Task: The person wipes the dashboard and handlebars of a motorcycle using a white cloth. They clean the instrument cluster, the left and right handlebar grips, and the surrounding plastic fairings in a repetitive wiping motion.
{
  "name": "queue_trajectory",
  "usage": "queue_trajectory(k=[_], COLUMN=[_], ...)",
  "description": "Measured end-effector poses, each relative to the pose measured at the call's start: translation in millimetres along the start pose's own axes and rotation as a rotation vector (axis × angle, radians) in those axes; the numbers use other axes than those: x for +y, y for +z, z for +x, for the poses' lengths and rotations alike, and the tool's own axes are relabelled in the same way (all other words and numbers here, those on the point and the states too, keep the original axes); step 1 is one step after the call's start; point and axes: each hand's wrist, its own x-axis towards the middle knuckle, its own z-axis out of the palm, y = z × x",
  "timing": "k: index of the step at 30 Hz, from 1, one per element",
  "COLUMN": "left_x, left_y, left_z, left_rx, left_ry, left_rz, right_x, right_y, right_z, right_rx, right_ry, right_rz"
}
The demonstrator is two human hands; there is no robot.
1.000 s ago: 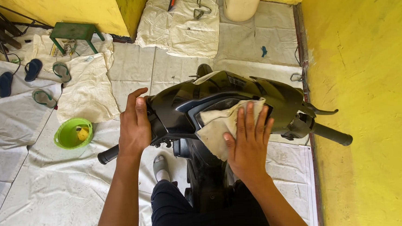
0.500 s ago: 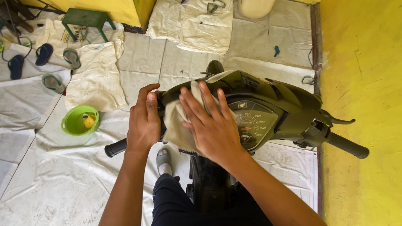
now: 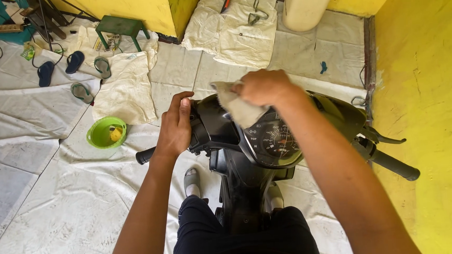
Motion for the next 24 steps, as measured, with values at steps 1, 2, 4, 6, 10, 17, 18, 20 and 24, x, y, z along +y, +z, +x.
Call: queue_trajectory(k=[1,2,4,6,10,17,18,20,24], left_x=[2.9,6.0,10.5,13.3,6.1,13.9,19.7,19.8,6.9], left_y=[-1.0,-1.9,-1.7,-2.0,-1.3,-3.9,-5.3,-3.7,0.8], left_z=[-2.2,-2.5,-4.4,-3.7,-2.5,-9.5,-11.3,-11.7,-11.1], left_rx=[0.004,-0.003,-0.015,-0.018,-0.010,-0.007,-0.028,-0.038,-0.010], left_ry=[0.004,-0.015,-0.029,-0.076,-0.051,-0.066,-0.113,-0.143,0.013], left_rz=[-0.001,0.010,0.017,0.011,0.026,0.007,0.005,0.018,0.002], right_x=[16.3,33.3,52.8,55.8,58.1,96.8,98.8,95.3,78.6], right_y=[2.7,4.4,5.0,0.3,2.5,35.1,41.0,38.3,26.6], right_z=[8.5,17.5,17.1,0.8,-7.2,-15.1,-17.5,-17.3,-16.3], right_rx=[0.005,0.066,0.129,0.184,0.264,0.417,0.461,0.449,0.315], right_ry=[0.000,-0.027,-0.048,0.021,0.010,-0.235,-0.280,-0.307,-0.212], right_rz=[-0.003,0.107,0.215,0.261,0.233,0.516,0.641,0.596,0.415])
